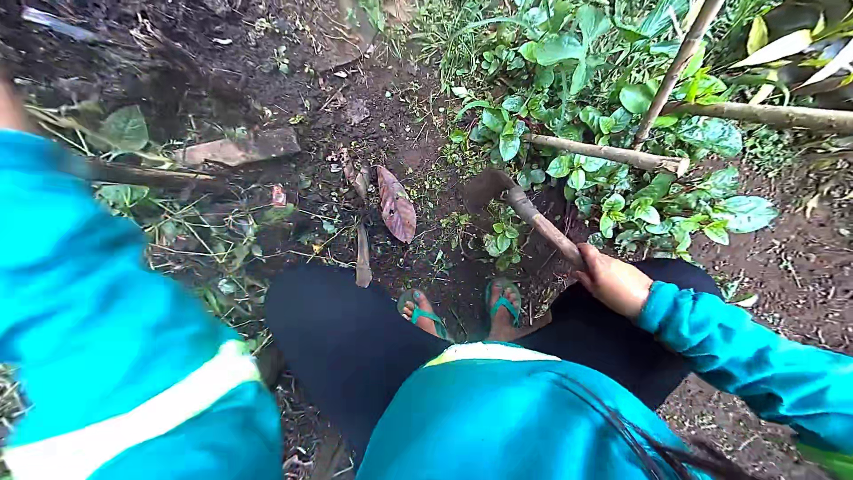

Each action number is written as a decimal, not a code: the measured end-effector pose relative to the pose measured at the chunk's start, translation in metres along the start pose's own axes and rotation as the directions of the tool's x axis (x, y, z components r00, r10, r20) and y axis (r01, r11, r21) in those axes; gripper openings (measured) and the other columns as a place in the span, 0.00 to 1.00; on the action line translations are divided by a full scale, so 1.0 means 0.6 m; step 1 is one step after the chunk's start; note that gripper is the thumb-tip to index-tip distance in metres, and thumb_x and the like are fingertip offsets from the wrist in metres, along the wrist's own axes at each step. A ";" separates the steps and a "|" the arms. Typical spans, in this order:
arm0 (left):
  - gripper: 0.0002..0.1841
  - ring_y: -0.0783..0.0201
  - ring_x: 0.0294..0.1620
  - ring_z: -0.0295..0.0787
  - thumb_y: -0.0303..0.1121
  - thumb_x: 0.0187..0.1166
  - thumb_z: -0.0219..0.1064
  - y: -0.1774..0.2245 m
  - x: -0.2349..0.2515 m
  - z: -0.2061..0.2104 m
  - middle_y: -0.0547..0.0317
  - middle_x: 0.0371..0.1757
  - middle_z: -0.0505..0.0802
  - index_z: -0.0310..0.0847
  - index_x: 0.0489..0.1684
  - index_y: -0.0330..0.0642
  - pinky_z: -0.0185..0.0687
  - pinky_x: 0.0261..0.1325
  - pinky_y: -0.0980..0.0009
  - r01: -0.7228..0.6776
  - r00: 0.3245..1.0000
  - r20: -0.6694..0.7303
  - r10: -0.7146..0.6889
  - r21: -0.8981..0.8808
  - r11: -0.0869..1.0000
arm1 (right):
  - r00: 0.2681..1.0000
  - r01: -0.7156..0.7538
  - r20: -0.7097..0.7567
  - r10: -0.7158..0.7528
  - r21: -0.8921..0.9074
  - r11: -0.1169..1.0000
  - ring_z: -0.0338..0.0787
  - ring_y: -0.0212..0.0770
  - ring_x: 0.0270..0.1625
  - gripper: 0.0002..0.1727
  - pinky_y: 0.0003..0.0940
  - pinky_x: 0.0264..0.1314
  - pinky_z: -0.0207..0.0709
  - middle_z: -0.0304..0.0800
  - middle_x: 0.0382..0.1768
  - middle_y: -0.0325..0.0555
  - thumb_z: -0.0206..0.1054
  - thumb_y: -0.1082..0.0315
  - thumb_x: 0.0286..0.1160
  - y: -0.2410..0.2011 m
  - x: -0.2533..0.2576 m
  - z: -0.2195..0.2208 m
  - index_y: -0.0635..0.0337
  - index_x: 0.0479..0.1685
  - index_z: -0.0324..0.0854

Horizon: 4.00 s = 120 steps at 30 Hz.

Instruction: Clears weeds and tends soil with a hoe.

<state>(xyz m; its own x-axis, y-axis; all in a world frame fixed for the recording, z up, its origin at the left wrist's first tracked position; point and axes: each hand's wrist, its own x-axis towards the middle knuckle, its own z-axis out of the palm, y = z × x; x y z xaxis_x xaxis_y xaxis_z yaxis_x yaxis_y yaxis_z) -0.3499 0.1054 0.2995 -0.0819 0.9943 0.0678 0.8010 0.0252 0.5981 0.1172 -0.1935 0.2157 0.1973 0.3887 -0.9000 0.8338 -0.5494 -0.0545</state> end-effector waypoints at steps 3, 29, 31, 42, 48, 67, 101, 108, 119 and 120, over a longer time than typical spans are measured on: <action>0.24 0.33 0.80 0.75 0.35 0.88 0.53 0.141 -0.017 0.148 0.23 0.76 0.79 0.73 0.77 0.27 0.66 0.83 0.41 -0.145 0.951 0.300 0.069 0.238 0.960 | 1.000 -0.029 0.003 0.030 -0.046 0.998 0.85 0.78 0.66 0.32 0.73 0.67 0.74 0.81 0.65 0.80 0.59 0.65 0.90 0.019 -0.039 -0.011 0.71 0.88 0.55; 0.30 0.42 0.66 0.81 0.45 0.99 0.37 0.089 -0.270 0.615 0.29 0.69 0.83 0.72 0.76 0.25 0.71 0.72 0.47 0.367 0.198 0.942 -0.271 0.185 0.911 | 0.864 0.160 -0.421 -0.277 -0.292 0.943 0.90 0.83 0.40 0.28 0.77 0.39 0.79 0.86 0.49 0.80 0.64 0.66 0.81 0.272 -0.142 -0.022 0.72 0.78 0.70; 0.29 0.63 0.30 0.71 0.47 0.99 0.36 0.098 -0.232 0.547 0.52 0.36 0.79 0.76 0.63 0.29 0.72 0.39 0.66 0.542 0.370 0.883 -0.290 0.048 0.839 | 0.863 0.208 -0.412 -0.294 -0.240 0.948 0.90 0.83 0.41 0.30 0.78 0.37 0.78 0.86 0.51 0.80 0.61 0.63 0.81 0.261 -0.153 -0.020 0.73 0.79 0.69; 0.35 0.73 0.45 0.91 0.56 0.96 0.26 0.057 -0.072 0.320 0.59 0.52 0.93 0.71 0.70 0.37 0.86 0.48 0.77 0.640 0.740 0.532 -0.411 -0.744 0.190 | 0.980 0.199 -0.153 -0.127 0.735 0.649 0.82 0.33 0.23 0.31 0.33 0.28 0.81 0.82 0.32 0.43 0.60 0.62 0.83 0.085 -0.125 0.043 0.67 0.83 0.62; 0.30 0.72 0.24 0.79 0.45 0.98 0.29 0.113 -0.181 0.419 0.59 0.34 0.88 0.78 0.61 0.33 0.73 0.28 0.77 0.791 0.593 0.731 -0.338 -0.449 0.416 | 0.981 0.035 0.042 -0.190 0.923 0.383 0.80 0.29 0.21 0.17 0.26 0.27 0.79 0.78 0.28 0.36 0.55 0.70 0.89 0.013 -0.046 0.071 0.67 0.71 0.65; 0.21 0.74 0.14 0.69 0.39 0.98 0.44 0.109 -0.219 0.355 0.67 0.19 0.73 0.78 0.54 0.29 0.72 0.23 0.78 0.820 0.562 0.611 -0.557 -0.322 0.473 | 0.897 -0.145 0.212 -0.388 0.970 0.195 0.79 0.30 0.20 0.14 0.24 0.27 0.79 0.75 0.26 0.37 0.54 0.72 0.91 -0.128 -0.058 0.048 0.63 0.69 0.64; 0.20 0.39 0.60 0.91 0.31 0.81 0.72 0.424 -0.259 -0.058 0.34 0.57 0.93 0.79 0.67 0.28 0.80 0.69 0.42 0.020 0.522 0.744 -0.417 0.478 0.878 | 0.871 -0.294 0.476 0.121 0.703 -0.648 0.72 0.31 0.13 0.04 0.24 0.16 0.73 0.69 0.19 0.38 0.53 0.72 0.92 0.088 -0.546 -0.006 0.62 0.55 0.68; 0.18 0.40 0.69 0.87 0.37 0.88 0.66 0.456 -0.216 -0.135 0.34 0.63 0.91 0.83 0.65 0.30 0.74 0.77 0.44 0.214 0.598 0.516 -0.613 0.635 0.742 | 0.908 -0.334 0.417 0.048 0.787 -0.518 0.72 0.29 0.13 0.05 0.22 0.16 0.72 0.69 0.17 0.36 0.51 0.71 0.93 0.127 -0.576 -0.077 0.60 0.55 0.69; 0.26 0.40 0.78 0.79 0.36 0.87 0.67 0.510 0.015 -0.161 0.33 0.80 0.79 0.72 0.81 0.34 0.74 0.78 0.46 0.344 0.795 0.405 -0.451 0.311 0.886 | 0.905 -0.162 0.411 0.114 0.579 -0.799 0.76 0.27 0.10 0.18 0.20 0.14 0.74 0.74 0.12 0.34 0.43 0.65 0.93 0.108 -0.566 -0.204 0.53 0.29 0.68; 0.25 0.39 0.79 0.78 0.36 0.86 0.67 0.506 0.048 -0.162 0.32 0.80 0.79 0.74 0.79 0.35 0.73 0.79 0.45 0.300 0.805 0.408 -0.430 0.346 0.889 | 0.898 -0.138 0.418 0.138 0.565 -0.813 0.76 0.28 0.10 0.18 0.20 0.13 0.73 0.75 0.12 0.35 0.42 0.66 0.92 0.103 -0.552 -0.209 0.53 0.28 0.68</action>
<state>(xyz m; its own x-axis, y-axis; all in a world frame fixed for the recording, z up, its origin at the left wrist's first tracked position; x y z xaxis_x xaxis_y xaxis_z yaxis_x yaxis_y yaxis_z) -0.1668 0.1317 0.5603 -0.1690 0.8320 -0.5284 0.8925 0.3566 0.2761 0.1678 -0.2635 0.5649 0.0769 -0.0364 -0.9964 -0.9968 -0.0247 -0.0761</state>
